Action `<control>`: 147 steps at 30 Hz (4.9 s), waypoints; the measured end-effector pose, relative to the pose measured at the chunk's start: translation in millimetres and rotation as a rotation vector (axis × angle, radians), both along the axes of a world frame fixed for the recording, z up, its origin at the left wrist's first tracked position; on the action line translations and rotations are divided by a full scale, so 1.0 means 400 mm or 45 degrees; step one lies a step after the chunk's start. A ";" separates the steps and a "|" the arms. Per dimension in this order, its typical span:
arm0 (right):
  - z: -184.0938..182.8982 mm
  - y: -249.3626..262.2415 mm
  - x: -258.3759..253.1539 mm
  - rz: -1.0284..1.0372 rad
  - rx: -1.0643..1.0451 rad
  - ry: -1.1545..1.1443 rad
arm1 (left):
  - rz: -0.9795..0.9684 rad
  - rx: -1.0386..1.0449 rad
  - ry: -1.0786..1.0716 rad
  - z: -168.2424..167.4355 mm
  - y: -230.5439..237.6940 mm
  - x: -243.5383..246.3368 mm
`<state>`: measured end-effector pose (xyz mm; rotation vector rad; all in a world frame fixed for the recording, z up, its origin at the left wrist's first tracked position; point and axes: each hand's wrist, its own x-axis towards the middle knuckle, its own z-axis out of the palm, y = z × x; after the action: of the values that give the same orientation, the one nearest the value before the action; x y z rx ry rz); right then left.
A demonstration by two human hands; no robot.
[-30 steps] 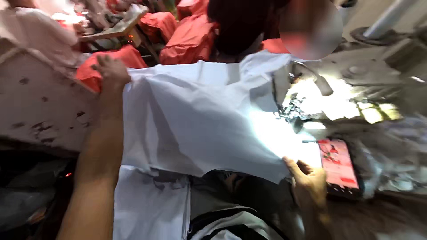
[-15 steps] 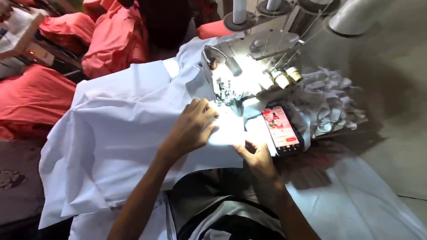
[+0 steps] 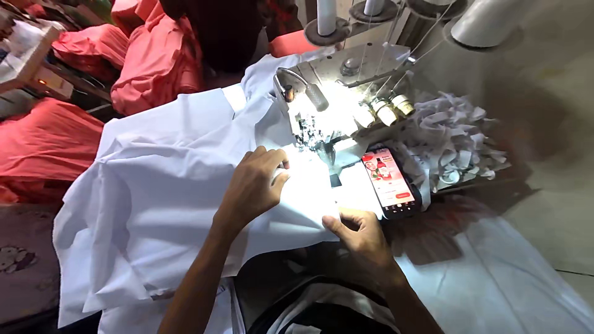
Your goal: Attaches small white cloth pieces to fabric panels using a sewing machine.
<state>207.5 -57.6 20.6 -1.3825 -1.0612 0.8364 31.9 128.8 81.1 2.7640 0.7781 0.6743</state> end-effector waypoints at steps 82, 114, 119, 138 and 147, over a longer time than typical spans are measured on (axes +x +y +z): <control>-0.040 -0.031 0.000 -0.230 0.003 0.134 | -0.057 -0.238 -0.078 -0.003 0.008 0.038; -0.065 -0.091 0.005 -0.203 -0.257 -0.271 | 0.073 -0.168 -0.075 -0.020 -0.010 0.043; -0.051 -0.083 0.009 -0.134 -0.136 -0.095 | 0.164 -0.230 -0.107 -0.022 -0.015 0.051; -0.029 -0.060 0.021 -0.097 -0.111 0.073 | 0.267 -0.283 -0.071 -0.008 -0.013 0.057; -0.030 -0.024 0.031 -0.077 -0.091 0.086 | 0.309 -0.270 -0.059 0.000 0.033 0.053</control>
<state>219.8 -67.2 8.6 -1.4298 -0.9412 0.8775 52.9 141.9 81.1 2.4788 1.1170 0.6530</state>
